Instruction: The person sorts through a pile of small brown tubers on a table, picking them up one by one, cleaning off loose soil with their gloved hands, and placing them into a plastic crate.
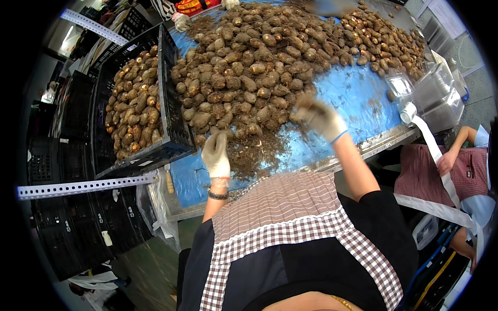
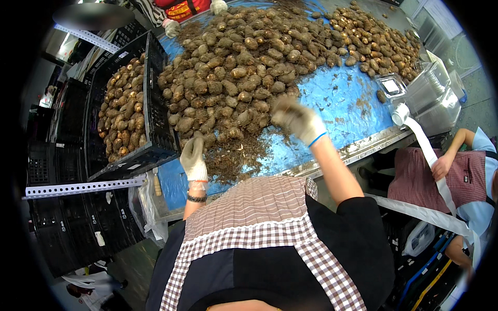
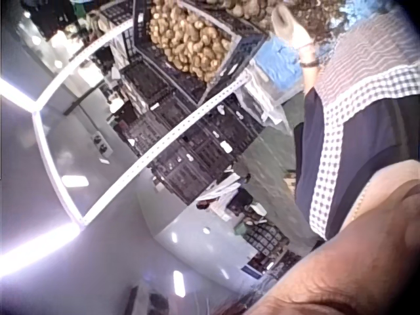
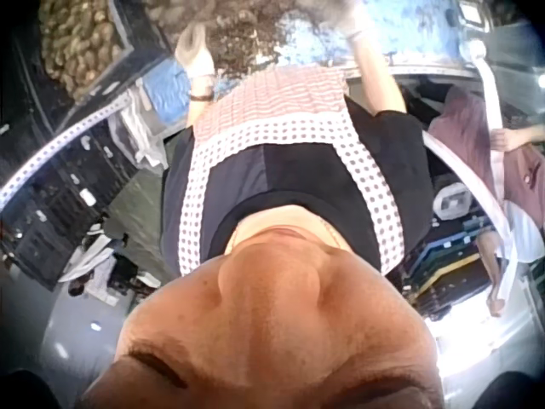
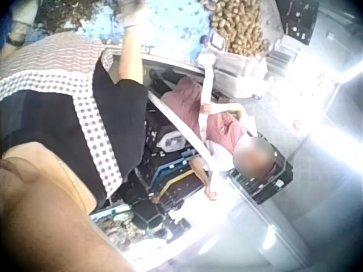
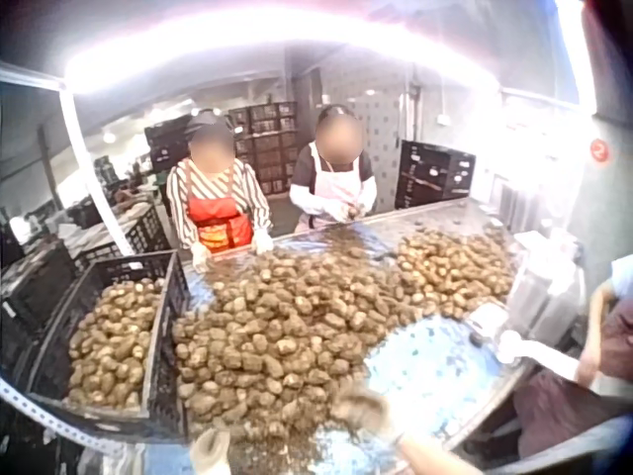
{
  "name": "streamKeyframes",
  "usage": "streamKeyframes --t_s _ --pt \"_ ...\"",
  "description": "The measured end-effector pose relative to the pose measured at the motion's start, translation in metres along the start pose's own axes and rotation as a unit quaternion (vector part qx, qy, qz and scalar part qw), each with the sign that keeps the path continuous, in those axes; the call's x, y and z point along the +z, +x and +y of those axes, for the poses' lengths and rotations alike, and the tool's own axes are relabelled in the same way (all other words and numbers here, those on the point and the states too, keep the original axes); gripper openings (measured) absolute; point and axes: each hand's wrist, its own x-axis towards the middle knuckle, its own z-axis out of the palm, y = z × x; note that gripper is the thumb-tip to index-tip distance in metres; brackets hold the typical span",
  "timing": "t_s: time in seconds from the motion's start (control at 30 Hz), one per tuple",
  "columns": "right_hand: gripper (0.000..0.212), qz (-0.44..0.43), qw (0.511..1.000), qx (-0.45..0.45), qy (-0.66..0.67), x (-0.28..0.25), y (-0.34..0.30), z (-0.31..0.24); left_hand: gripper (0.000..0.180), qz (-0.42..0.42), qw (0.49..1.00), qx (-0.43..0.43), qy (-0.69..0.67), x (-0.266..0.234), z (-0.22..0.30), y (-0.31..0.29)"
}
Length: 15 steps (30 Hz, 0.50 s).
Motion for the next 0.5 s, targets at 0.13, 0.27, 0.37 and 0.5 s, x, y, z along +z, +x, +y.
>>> streamKeyframes --t_s 0.13,0.27,0.37,0.5 --pt "0.05 0.064 0.74 -0.157 0.651 -0.091 0.024 -0.019 0.043 0.023 1.0 0.012 -0.006 -0.006 -0.022 -0.009" --pt "0.033 0.024 0.961 -0.109 0.253 -0.064 0.032 0.023 0.049 -0.025 0.999 -0.004 0.021 -0.001 -0.026 -0.019" --pt "0.042 0.058 0.941 -0.115 -0.312 0.002 0.013 0.044 0.045 -0.058 0.996 -0.05 0.046 0.005 -0.037 -0.025" --pt "0.036 0.103 0.849 -0.165 -0.491 0.02 0.0 0.064 0.042 -0.103 0.99 -0.019 0.094 0.021 -0.006 -0.028"
